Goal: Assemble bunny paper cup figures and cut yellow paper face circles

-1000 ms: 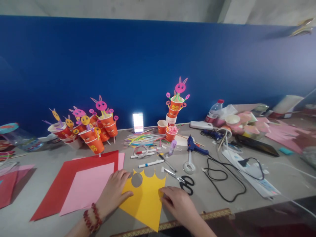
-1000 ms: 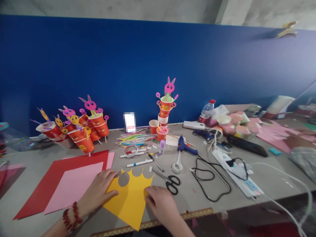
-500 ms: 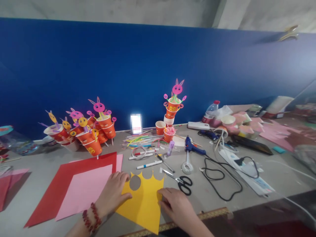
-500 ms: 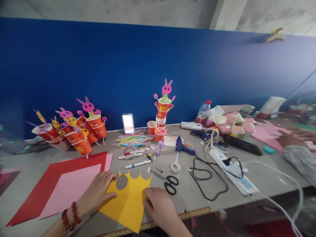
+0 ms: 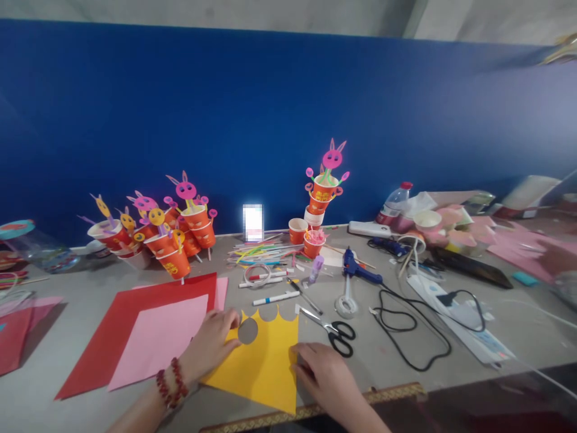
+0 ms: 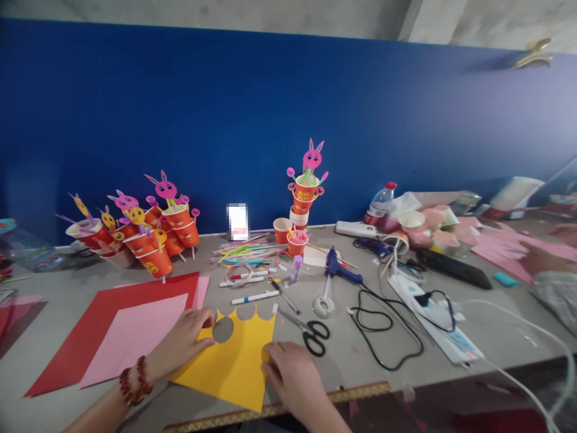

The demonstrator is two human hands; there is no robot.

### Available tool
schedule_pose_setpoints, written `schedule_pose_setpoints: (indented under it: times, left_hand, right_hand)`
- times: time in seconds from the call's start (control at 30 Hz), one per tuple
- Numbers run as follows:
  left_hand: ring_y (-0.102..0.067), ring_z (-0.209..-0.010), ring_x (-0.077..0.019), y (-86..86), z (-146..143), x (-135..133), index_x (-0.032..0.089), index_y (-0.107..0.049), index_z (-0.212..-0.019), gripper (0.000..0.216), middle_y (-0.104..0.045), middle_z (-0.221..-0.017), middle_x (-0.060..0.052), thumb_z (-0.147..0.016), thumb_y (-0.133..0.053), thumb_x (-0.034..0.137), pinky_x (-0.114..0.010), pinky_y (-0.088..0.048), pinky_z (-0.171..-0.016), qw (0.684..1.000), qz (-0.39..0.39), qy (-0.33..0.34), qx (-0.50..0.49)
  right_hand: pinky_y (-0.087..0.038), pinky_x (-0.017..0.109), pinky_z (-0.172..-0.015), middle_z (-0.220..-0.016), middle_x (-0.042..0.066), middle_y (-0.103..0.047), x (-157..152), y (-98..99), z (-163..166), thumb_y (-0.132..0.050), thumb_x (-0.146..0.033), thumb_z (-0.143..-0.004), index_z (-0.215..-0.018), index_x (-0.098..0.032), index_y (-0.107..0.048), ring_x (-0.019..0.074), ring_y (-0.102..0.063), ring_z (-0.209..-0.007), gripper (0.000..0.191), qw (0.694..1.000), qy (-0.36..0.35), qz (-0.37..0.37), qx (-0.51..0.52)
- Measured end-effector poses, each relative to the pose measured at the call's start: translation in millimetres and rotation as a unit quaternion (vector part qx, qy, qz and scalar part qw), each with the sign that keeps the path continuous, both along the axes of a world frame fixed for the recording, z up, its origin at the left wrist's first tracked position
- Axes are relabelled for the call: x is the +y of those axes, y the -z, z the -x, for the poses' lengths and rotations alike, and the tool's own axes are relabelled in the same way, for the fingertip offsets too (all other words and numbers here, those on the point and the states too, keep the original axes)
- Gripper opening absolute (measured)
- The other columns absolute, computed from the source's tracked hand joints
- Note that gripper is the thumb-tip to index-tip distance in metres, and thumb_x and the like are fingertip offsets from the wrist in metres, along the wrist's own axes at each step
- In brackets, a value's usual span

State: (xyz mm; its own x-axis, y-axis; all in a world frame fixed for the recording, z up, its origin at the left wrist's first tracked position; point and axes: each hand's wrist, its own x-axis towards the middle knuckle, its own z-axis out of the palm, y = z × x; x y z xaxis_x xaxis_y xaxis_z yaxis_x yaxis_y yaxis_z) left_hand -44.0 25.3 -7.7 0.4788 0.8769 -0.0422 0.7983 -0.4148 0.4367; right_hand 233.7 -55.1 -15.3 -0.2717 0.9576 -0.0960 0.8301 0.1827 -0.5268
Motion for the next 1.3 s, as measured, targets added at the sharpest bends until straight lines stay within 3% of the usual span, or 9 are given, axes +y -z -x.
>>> schedule_pose_setpoints:
  times: [0.13,0.33,0.5,0.67,0.83,0.93,1.0,1.13,1.3]
  left_hand:
    - [-0.058,-0.092,-0.0214,-19.2,3,4,0.024,-0.05,-0.095,0.011,-0.064,-0.095,-0.001,-0.088,-0.049,0.015,-0.042,-0.039,-0.099,0.995,-0.018,0.095,-0.018]
    - [-0.054,-0.097,-0.0226,-44.9,14,23,0.024,-0.053,-0.1,0.014,-0.063,-0.1,-0.004,-0.092,-0.047,0.015,-0.039,-0.043,-0.094,0.981,-0.033,0.187,-0.042]
    - [-0.057,-0.093,-0.0203,-30.6,18,50,0.024,-0.057,-0.094,0.018,-0.064,-0.093,0.0,-0.087,-0.051,0.009,-0.046,-0.033,-0.106,0.978,-0.037,0.206,0.01]
    - [-0.058,-0.1,-0.0215,-17.6,14,58,0.024,-0.058,-0.088,0.017,-0.065,-0.093,0.001,-0.083,-0.056,0.008,-0.057,-0.015,-0.116,0.971,-0.12,0.199,0.055]
    - [-0.049,-0.124,-0.029,-6.8,4,26,0.024,-0.058,-0.117,0.028,-0.06,-0.13,-0.009,-0.09,-0.059,0.026,-0.055,-0.03,-0.112,0.97,-0.174,0.161,0.045]
    - [-0.046,-0.131,-0.03,10.2,-2,1,0.026,-0.051,-0.134,0.057,-0.051,-0.147,-0.009,-0.086,-0.062,0.054,-0.049,-0.038,-0.111,0.962,-0.145,0.231,0.017]
    - [-0.043,-0.136,-0.0327,21.7,-3,-7,0.027,-0.043,-0.143,0.071,-0.045,-0.153,-0.01,-0.084,-0.063,0.061,-0.053,-0.037,-0.112,0.955,-0.141,0.26,0.026]
    - [-0.039,-0.14,-0.0341,29.5,-2,0,0.03,-0.038,-0.147,0.069,-0.041,-0.155,-0.008,-0.087,-0.066,0.048,-0.059,-0.035,-0.112,0.957,-0.124,0.255,0.065]
    - [-0.038,-0.141,-0.0306,18.9,-7,8,0.028,-0.044,-0.142,0.057,-0.041,-0.155,-0.007,-0.088,-0.062,0.02,-0.058,-0.034,-0.115,0.96,-0.106,0.249,0.071]
  right_hand:
    - [-0.041,0.026,-0.069,-0.087,0.005,-0.072,-3,5.5,-1,-0.053,-0.02,-0.089,-0.095,-0.021,-0.069,0.02,-0.065,-0.081,0.017,0.999,-0.011,-0.018,0.024]
    - [-0.044,0.027,-0.07,-0.083,0.006,-0.07,-2,10.1,-7,-0.044,-0.025,-0.099,-0.091,-0.02,-0.068,0.0194,-0.064,-0.079,0.026,0.985,-0.042,-0.111,0.123]
    - [-0.047,0.029,-0.071,-0.085,0.006,-0.068,1,6.5,-9,-0.048,-0.021,-0.097,-0.092,-0.02,-0.067,0.0209,-0.063,-0.081,0.02,0.98,-0.029,-0.14,0.139]
    - [-0.048,0.032,-0.082,-0.1,0.007,-0.067,0,8.8,-2,-0.055,-0.013,-0.09,-0.102,-0.022,-0.067,0.0228,-0.06,-0.095,0.019,0.982,-0.067,-0.133,0.118]
    - [-0.048,0.032,-0.085,-0.104,0.006,-0.066,0,10.7,4,-0.058,-0.011,-0.088,-0.102,-0.023,-0.067,0.0224,-0.058,-0.097,0.02,0.985,-0.085,-0.119,0.091]
    - [-0.049,0.033,-0.085,-0.105,0.006,-0.066,1,10.1,6,-0.059,-0.015,-0.089,-0.102,-0.023,-0.067,0.0228,-0.058,-0.098,0.017,0.985,-0.095,-0.117,0.08]
    - [-0.049,0.033,-0.085,-0.105,0.006,-0.066,3,9.2,6,-0.06,-0.015,-0.089,-0.102,-0.023,-0.067,0.0228,-0.058,-0.097,0.017,0.985,-0.098,-0.117,0.077]
    - [-0.05,0.033,-0.086,-0.106,0.005,-0.068,10,4.9,2,-0.06,-0.012,-0.086,-0.106,-0.023,-0.068,0.0225,-0.06,-0.099,0.025,0.984,-0.094,-0.124,0.091]
    - [-0.052,0.034,-0.083,-0.101,0.006,-0.071,22,-5.6,-14,-0.053,-0.018,-0.092,-0.103,-0.022,-0.069,0.0223,-0.064,-0.093,0.02,0.978,-0.078,-0.172,0.092]
